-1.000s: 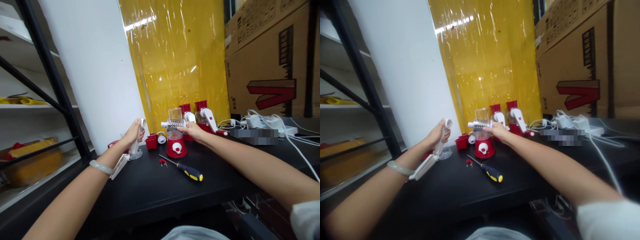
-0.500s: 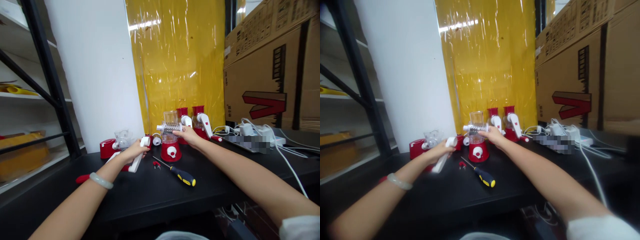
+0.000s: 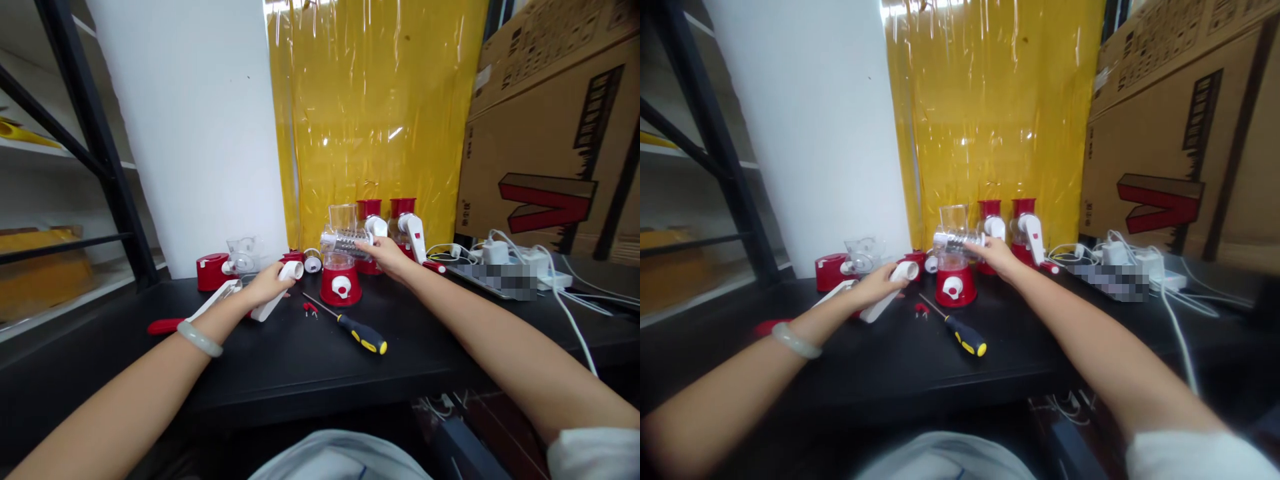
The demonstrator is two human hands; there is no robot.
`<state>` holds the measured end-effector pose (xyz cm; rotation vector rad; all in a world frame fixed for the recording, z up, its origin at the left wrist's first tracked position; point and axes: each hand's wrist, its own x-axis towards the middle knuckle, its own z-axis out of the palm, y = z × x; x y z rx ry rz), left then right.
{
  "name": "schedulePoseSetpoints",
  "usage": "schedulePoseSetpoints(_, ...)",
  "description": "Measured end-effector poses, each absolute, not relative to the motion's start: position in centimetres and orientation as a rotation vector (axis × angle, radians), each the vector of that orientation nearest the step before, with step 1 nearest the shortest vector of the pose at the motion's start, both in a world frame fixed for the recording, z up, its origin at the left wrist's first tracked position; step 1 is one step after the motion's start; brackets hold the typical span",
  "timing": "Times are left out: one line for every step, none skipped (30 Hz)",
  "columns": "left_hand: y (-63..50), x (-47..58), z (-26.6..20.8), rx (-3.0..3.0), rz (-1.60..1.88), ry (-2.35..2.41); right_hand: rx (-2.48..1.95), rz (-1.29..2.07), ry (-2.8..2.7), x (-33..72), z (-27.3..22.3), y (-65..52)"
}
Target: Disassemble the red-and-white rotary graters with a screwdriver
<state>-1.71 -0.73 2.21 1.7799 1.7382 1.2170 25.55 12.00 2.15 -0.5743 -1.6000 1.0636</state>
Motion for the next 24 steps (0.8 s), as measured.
schedulePoseSetpoints(-0.7,-1.7,2.3,1.900,1.180,1.805,-0.567,1.101,-1.561,25.7,2.3,12.1)
schedulePoseSetpoints(-0.7,-1.8,2.5,2.027,1.140,1.867,-0.553,1.149,-1.519,25.8,2.4,12.2)
schedulePoseSetpoints(-0.6,-1.8,2.6,2.143,1.105,1.917,-0.538,1.197,-1.478,25.9,2.7,12.2)
schedulePoseSetpoints(-0.6,-1.9,2.7,2.233,1.062,1.952,-0.526,1.234,-1.443,26.0,2.9,12.2)
schedulePoseSetpoints(-0.6,-2.0,2.7,2.297,1.009,1.981,-0.525,1.256,-1.417,26.2,3.2,12.1)
schedulePoseSetpoints(-0.6,-2.0,2.7,2.334,0.956,2.014,-0.540,1.257,-1.395,26.4,3.4,12.1)
schedulePoseSetpoints(-0.6,-2.0,2.6,2.350,0.905,2.044,-0.566,1.244,-1.375,26.6,3.6,12.1)
schedulePoseSetpoints(-0.6,-2.0,2.6,2.352,0.870,2.072,-0.593,1.221,-1.356,26.7,3.8,12.1)
schedulePoseSetpoints(-0.6,-2.0,2.5,2.347,0.854,2.090,-0.618,1.197,-1.339,26.9,4.0,12.2)
schedulePoseSetpoints(-0.7,-1.9,2.4,2.341,0.850,2.094,-0.635,1.178,-1.324,27.1,4.1,12.3)
schedulePoseSetpoints(-0.8,-1.9,2.3,2.332,0.854,2.092,-0.638,1.163,-1.311,27.3,4.1,12.4)
schedulePoseSetpoints(-0.9,-1.8,2.3,2.324,0.858,2.088,-0.631,1.154,-1.303,27.4,4.2,12.5)
schedulePoseSetpoints(-1.0,-1.7,2.3,2.320,0.856,2.089,-0.618,1.149,-1.301,27.6,4.2,12.6)
schedulePoseSetpoints(-1.1,-1.7,2.2,2.319,0.838,2.102,-0.602,1.146,-1.302,27.7,4.2,12.6)
schedulePoseSetpoints(-1.2,-1.6,2.3,2.324,0.802,2.131,-0.586,1.145,-1.306,27.7,4.3,12.7)
schedulePoseSetpoints(-1.3,-1.5,2.3,2.337,0.755,2.171,-0.570,1.144,-1.308,27.8,4.3,12.7)
schedulePoseSetpoints(-1.4,-1.5,2.3,2.358,0.701,2.214,-0.558,1.143,-1.308,27.8,4.3,12.6)
schedulePoseSetpoints(-1.5,-1.4,2.3,2.377,0.644,2.260,-0.549,1.142,-1.304,27.8,4.3,12.6)
schedulePoseSetpoints(-1.6,-1.3,2.4,2.388,0.589,2.304,-0.540,1.139,-1.295,27.8,4.3,12.6)
schedulePoseSetpoints(-1.7,-1.3,2.4,2.391,0.539,2.341,-0.532,1.136,-1.285,27.8,4.3,12.7)
schedulePoseSetpoints(-1.8,-1.2,2.4,2.386,0.494,2.371,-0.525,1.132,-1.274,27.8,4.3,12.7)
schedulePoseSetpoints(-1.8,-1.2,2.5,2.373,0.451,2.396,-0.519,1.129,-1.264,27.8,4.2,12.7)
schedulePoseSetpoints(-1.8,-1.2,2.5,2.359,0.412,2.416,-0.516,1.127,-1.256,27.8,4.2,12.8)
schedulePoseSetpoints(-1.9,-1.2,2.5,2.351,0.380,2.432,-0.515,1.127,-1.249,27.8,4.2,12.8)
